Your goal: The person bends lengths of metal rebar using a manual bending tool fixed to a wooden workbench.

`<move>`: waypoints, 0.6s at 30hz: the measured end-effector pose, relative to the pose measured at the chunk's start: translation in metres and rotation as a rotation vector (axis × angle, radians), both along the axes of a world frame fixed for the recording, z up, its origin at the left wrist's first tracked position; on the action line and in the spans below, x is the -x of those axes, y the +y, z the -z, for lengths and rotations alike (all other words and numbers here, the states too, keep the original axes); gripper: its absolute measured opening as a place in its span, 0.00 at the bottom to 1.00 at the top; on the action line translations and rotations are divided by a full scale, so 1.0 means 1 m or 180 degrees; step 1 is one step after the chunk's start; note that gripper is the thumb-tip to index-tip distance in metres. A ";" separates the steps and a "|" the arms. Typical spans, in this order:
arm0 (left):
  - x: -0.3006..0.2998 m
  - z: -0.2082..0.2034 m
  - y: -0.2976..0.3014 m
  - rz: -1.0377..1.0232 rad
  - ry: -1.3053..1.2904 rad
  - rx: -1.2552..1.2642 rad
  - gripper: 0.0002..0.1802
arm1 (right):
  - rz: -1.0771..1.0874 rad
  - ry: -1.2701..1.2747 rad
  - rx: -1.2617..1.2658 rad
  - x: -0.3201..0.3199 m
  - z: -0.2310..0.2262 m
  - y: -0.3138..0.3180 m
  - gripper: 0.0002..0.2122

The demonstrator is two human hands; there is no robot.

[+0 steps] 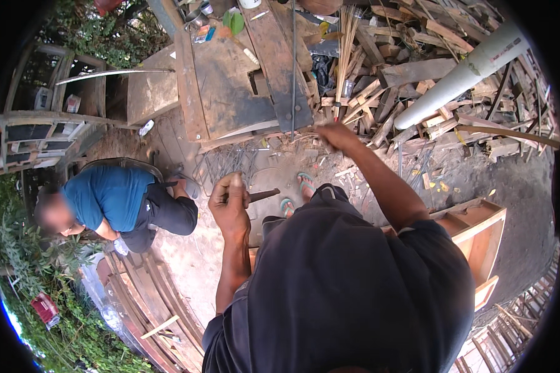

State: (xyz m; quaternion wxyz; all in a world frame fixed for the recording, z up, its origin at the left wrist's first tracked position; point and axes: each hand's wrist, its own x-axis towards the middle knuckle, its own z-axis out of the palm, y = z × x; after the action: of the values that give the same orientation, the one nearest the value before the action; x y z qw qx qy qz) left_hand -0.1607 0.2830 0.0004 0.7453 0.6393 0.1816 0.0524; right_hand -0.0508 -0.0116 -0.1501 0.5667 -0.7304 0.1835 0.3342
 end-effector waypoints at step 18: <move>0.030 0.114 -0.089 0.2433 0.0404 0.0344 0.12 | 0.2385 0.0284 -0.1141 0.269 -0.094 -0.004 0.10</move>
State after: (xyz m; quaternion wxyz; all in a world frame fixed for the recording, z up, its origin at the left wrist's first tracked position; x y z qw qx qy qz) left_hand -0.1908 0.1942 -0.1136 0.7310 0.6226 -0.0214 -0.2783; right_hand -0.3202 -0.0159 -0.0563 0.7588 -0.4877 0.3998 0.1628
